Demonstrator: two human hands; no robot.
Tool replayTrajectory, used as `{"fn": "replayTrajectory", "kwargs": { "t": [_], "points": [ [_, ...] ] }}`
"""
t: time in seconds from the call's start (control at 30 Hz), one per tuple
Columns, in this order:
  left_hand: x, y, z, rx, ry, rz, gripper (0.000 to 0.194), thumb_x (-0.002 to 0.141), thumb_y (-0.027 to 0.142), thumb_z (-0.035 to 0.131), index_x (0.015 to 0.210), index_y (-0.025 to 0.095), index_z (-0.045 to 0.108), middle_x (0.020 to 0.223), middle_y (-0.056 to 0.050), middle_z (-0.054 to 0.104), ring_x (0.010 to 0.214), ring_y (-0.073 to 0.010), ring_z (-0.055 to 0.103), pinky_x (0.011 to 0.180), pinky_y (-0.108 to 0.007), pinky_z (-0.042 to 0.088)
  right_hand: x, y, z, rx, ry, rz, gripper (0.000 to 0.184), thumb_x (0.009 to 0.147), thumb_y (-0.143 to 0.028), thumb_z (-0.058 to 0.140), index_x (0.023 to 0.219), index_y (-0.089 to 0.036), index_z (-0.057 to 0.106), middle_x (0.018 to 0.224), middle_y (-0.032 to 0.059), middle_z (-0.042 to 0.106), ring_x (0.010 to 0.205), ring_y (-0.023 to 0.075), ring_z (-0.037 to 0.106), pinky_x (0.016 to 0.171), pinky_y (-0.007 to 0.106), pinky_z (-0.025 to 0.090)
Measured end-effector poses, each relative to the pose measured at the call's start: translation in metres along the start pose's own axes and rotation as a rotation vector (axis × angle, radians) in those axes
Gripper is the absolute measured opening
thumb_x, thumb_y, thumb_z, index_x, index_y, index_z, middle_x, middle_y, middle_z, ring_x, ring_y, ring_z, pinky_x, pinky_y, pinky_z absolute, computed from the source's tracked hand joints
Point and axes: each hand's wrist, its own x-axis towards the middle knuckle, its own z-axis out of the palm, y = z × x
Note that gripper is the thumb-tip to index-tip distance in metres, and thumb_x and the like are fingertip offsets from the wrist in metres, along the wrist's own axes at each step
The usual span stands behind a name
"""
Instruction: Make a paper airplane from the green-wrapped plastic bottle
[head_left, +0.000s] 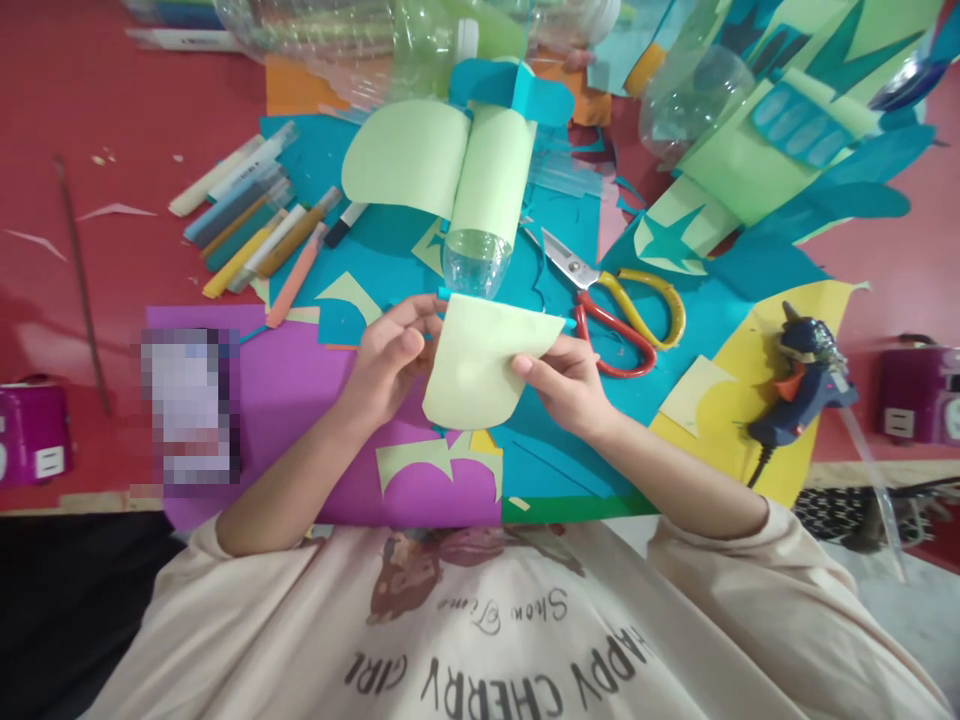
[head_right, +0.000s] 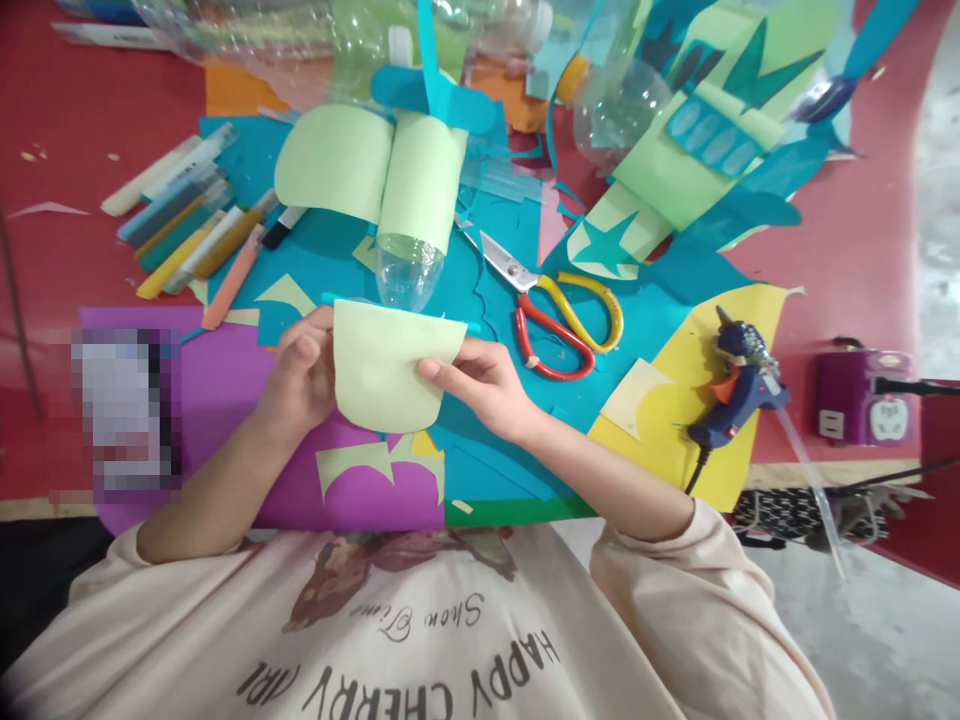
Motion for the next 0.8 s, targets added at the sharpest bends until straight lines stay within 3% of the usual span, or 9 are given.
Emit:
{"fn": "replayTrajectory", "kwargs": {
  "t": [0.1, 0.2, 0.37, 0.47, 0.57, 0.7, 0.73, 0.8],
  "points": [
    [-0.004, -0.004, -0.001, 0.059, -0.124, -0.016, 0.060, 0.056, 0.076, 0.072, 0.085, 0.024, 0.064, 0.073, -0.002, 0.063, 0.069, -0.0189, 0.065, 0.052, -0.026, 0.049, -0.001, -0.003, 0.000, -0.049, -0.088, 0.004, 0.042, 0.076, -0.062, 0.068, 0.077, -0.020, 0.074, 0.082, 0.0042, 0.075, 0.075, 0.0179, 0.069, 0.064, 0.030, 0.058],
    [-0.009, -0.009, 0.000, 0.172, -0.200, -0.092, 0.060, 0.057, 0.074, 0.074, 0.088, 0.023, 0.066, 0.073, -0.003, 0.066, 0.072, -0.0205, 0.066, 0.057, -0.027, 0.052, 0.000, -0.007, 0.000, -0.192, -0.185, 0.012, 0.047, 0.079, -0.063, 0.062, 0.074, -0.018, 0.070, 0.071, 0.0034, 0.071, 0.061, 0.0136, 0.063, 0.054, 0.025, 0.053],
    [-0.013, -0.013, 0.007, 0.199, -0.137, -0.180, 0.055, 0.070, 0.073, 0.065, 0.089, 0.021, 0.070, 0.081, -0.005, 0.071, 0.075, -0.0200, 0.068, 0.061, -0.028, 0.056, 0.003, -0.023, -0.003, -0.519, -0.313, 0.019, 0.049, 0.088, -0.059, 0.051, 0.065, -0.017, 0.059, 0.047, -0.0017, 0.053, 0.041, 0.0089, 0.047, 0.039, 0.022, 0.036],
    [-0.011, -0.011, 0.008, 0.283, -0.082, -0.149, 0.056, 0.068, 0.074, 0.066, 0.082, 0.020, 0.070, 0.079, -0.003, 0.071, 0.071, -0.0181, 0.066, 0.058, -0.027, 0.053, -0.013, -0.041, -0.009, -0.806, -0.265, -0.002, 0.043, 0.090, -0.052, 0.053, 0.065, -0.018, 0.059, 0.049, -0.0008, 0.055, 0.040, 0.0093, 0.045, 0.039, 0.024, 0.031],
    [-0.009, -0.013, 0.006, 0.403, -0.019, -0.101, 0.053, 0.068, 0.072, 0.067, 0.073, 0.019, 0.068, 0.073, -0.002, 0.070, 0.069, -0.0174, 0.064, 0.057, -0.027, 0.050, -0.047, -0.055, -0.031, -0.925, 0.010, 0.000, 0.026, 0.088, -0.045, 0.059, 0.079, -0.022, 0.066, 0.065, 0.0018, 0.067, 0.048, 0.0131, 0.056, 0.047, 0.027, 0.044],
    [-0.008, -0.016, 0.005, 0.424, -0.022, -0.081, 0.045, 0.070, 0.066, 0.070, 0.078, 0.021, 0.072, 0.082, -0.004, 0.075, 0.080, -0.0195, 0.069, 0.070, -0.029, 0.054, -0.097, -0.057, -0.093, -0.958, 0.744, 0.174, 0.018, 0.075, -0.045, 0.071, 0.068, -0.030, 0.066, 0.058, 0.0057, 0.065, 0.051, 0.0245, 0.062, 0.048, 0.038, 0.045],
    [-0.008, -0.016, 0.006, 0.411, -0.014, -0.100, 0.043, 0.069, 0.063, 0.072, 0.080, 0.022, 0.073, 0.084, -0.004, 0.076, 0.082, -0.0195, 0.069, 0.072, -0.029, 0.054, -0.108, -0.055, -0.109, -0.982, 0.939, 0.199, 0.023, 0.068, -0.046, 0.075, 0.058, -0.031, 0.062, 0.049, 0.0061, 0.061, 0.046, 0.0257, 0.059, 0.046, 0.040, 0.042],
    [-0.009, -0.015, 0.009, 0.378, -0.012, -0.154, 0.039, 0.069, 0.058, 0.074, 0.083, 0.021, 0.073, 0.084, -0.004, 0.077, 0.081, -0.0185, 0.069, 0.071, -0.028, 0.053, -0.125, -0.050, -0.137, -1.070, 1.048, 0.375, 0.026, 0.065, -0.047, 0.073, 0.053, -0.030, 0.058, 0.049, 0.0072, 0.060, 0.051, 0.0274, 0.059, 0.055, 0.043, 0.044]
  ]
}}
